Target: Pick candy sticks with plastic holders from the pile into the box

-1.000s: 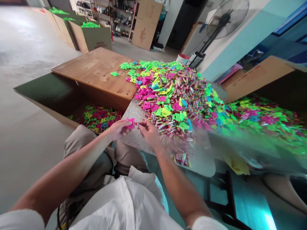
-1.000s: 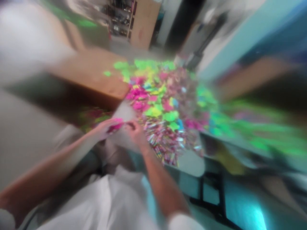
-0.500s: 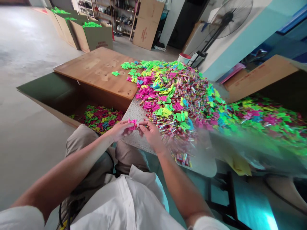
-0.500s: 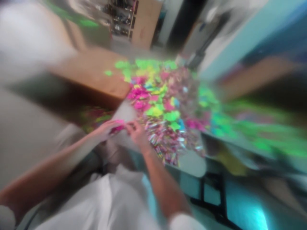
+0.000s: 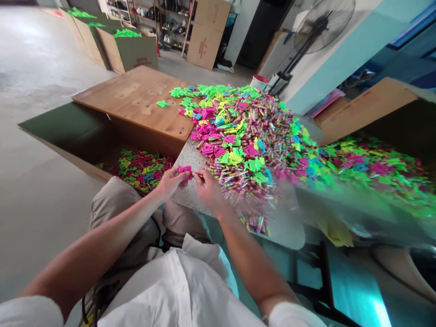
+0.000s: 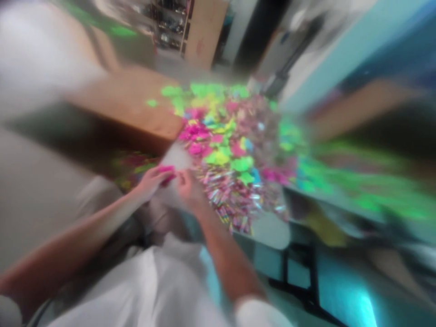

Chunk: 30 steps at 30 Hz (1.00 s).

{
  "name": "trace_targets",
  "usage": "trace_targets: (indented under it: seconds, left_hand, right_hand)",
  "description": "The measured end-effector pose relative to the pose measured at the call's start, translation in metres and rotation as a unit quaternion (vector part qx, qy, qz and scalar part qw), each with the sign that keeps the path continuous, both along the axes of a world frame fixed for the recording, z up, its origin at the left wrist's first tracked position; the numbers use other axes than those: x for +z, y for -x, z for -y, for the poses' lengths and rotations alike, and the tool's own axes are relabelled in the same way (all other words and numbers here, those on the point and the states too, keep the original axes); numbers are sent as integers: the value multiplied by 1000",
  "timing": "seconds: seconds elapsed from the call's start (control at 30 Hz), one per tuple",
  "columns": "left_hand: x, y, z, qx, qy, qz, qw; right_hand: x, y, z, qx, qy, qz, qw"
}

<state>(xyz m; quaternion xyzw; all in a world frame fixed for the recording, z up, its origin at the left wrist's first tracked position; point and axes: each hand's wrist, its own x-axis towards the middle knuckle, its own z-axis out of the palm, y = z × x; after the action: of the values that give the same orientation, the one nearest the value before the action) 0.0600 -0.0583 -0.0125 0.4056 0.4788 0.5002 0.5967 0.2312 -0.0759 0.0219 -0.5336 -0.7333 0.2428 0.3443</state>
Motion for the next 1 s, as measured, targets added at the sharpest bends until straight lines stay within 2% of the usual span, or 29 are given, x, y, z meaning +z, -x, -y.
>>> trace_targets:
  seconds: [0.17,0.33,0.5,0.6,0.7,0.83,1.0]
  left_hand:
    - [2,4,4,-5,-48,-48,998]
    - [5,9,7,-21,-6,6,1000]
    - [11,9,8,-53,68,139,987]
    - [16,6,8,-75,91,213,970]
    - [18,3,6,-91,96,260,957]
    - [20,3,7,-94,110,275,950]
    - [23,2,9,-86,137,250,955]
  right_hand:
    - [-6,2,4,-22,-3,-30,999]
    - [-12,-5,-2,15,78,-163,984]
    - [-19,-13,-10,44,184,-318,929]
    - [-25,-13,-11,38,213,-400,891]
    - [-29,-12,-10,23,226,-435,871]
    - [-30,-12,-7,15,215,-424,880]
    - [-27,-12,-4,10,194,-346,918]
